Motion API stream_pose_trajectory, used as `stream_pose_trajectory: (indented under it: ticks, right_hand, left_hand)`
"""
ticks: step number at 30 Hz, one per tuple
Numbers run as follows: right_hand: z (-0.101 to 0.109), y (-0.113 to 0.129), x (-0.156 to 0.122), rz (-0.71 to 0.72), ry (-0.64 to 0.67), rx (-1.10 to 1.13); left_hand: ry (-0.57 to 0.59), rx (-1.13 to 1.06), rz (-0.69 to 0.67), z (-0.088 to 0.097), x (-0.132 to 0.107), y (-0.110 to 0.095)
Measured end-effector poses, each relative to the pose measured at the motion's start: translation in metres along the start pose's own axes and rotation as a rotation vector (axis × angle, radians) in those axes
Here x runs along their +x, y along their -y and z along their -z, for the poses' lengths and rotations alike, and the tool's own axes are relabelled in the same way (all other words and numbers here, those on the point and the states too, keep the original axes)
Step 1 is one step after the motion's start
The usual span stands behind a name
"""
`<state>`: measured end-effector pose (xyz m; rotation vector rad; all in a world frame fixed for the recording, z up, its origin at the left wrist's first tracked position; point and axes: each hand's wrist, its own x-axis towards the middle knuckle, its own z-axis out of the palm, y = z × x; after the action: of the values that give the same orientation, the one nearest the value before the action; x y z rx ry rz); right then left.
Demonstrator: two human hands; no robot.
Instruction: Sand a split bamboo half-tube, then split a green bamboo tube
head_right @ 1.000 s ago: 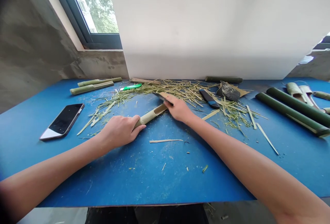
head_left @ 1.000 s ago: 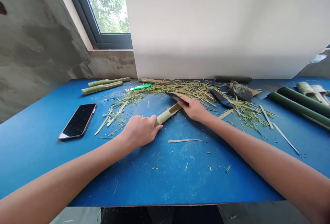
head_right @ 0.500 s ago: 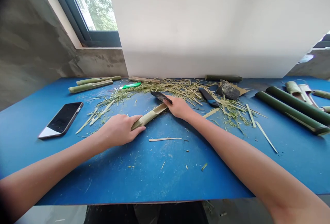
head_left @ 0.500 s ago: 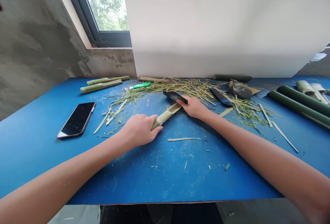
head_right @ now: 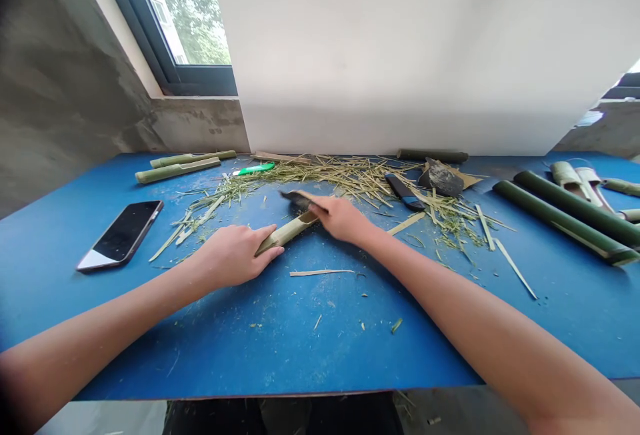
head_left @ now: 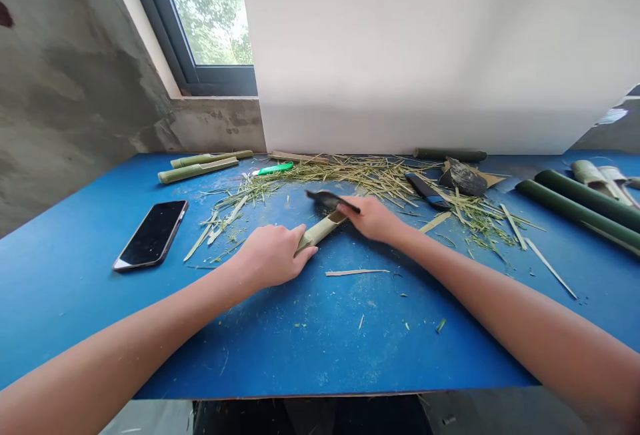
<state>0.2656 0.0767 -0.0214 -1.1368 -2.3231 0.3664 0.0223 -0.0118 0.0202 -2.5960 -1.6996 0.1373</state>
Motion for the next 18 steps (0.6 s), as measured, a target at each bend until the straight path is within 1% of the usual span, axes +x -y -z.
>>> stream_pose_trajectory:
  ticks: [2, 3, 5, 6, 7, 8, 10, 11, 12, 14, 15, 16, 18]
  right_hand:
    - [-0.0003, 0.0003, -0.0001, -0.109, -0.073, -0.061]
    - [-0.0008, 0.0012, -0.0004, -0.081, -0.084, -0.045]
    - [-0.0018, 0.0035, -0.0011, 0.072, -0.029, 0.038]
    - [-0.0019, 0.0039, -0.001, 0.12, 0.003, 0.067]
    - [-0.0014, 0.0033, -0.0006, 0.099, 0.018, 0.055]
    - [-0.0005, 0.002, 0.0, 0.035, 0.025, 0.014]
    - [0.0012, -0.0014, 0.0013, -0.162, -0.052, -0.081]
    - [0.0015, -0.0025, 0.0015, -0.188, -0.074, -0.088]
    - [0.0014, -0.0029, 0.0013, -0.142, -0.074, -0.068]
    - [0.0005, -0.0029, 0.0008, 0.052, -0.026, 0.018]
    - [0.0004, -0.0032, 0.0007, 0.117, 0.005, 0.047]
    - [0.0008, -0.0038, 0.0009, 0.113, 0.024, 0.044]
    - [0.0024, -0.0049, 0.0012, -0.05, -0.008, -0.04]
  left_hand:
    - [-0.008, 0.0, 0.016, -0.0003, -0.0009, -0.0009]
    - [-0.008, -0.002, 0.02, -0.0004, -0.0014, -0.0013]
    - [-0.001, -0.002, 0.014, -0.0001, -0.002, -0.002]
    - [0.003, 0.003, 0.012, 0.0002, -0.0021, -0.0023]
    - [0.005, 0.009, 0.013, 0.0006, -0.0021, -0.0026]
    - [0.007, 0.015, 0.017, 0.001, -0.002, -0.0028]
    - [0.013, 0.017, 0.03, 0.0016, -0.0017, -0.003]
    - [0.018, 0.014, 0.035, 0.0018, -0.0016, -0.003]
    - [0.021, 0.009, 0.034, 0.0017, -0.0015, -0.0029]
    - [0.02, 0.006, 0.026, 0.0014, -0.0012, -0.0028]
    - [0.015, 0.008, 0.025, 0.0013, -0.0011, -0.0027]
    - [0.01, 0.012, 0.027, 0.0011, -0.001, -0.0027]
    - [0.009, 0.021, 0.034, 0.0011, -0.0009, -0.0027]
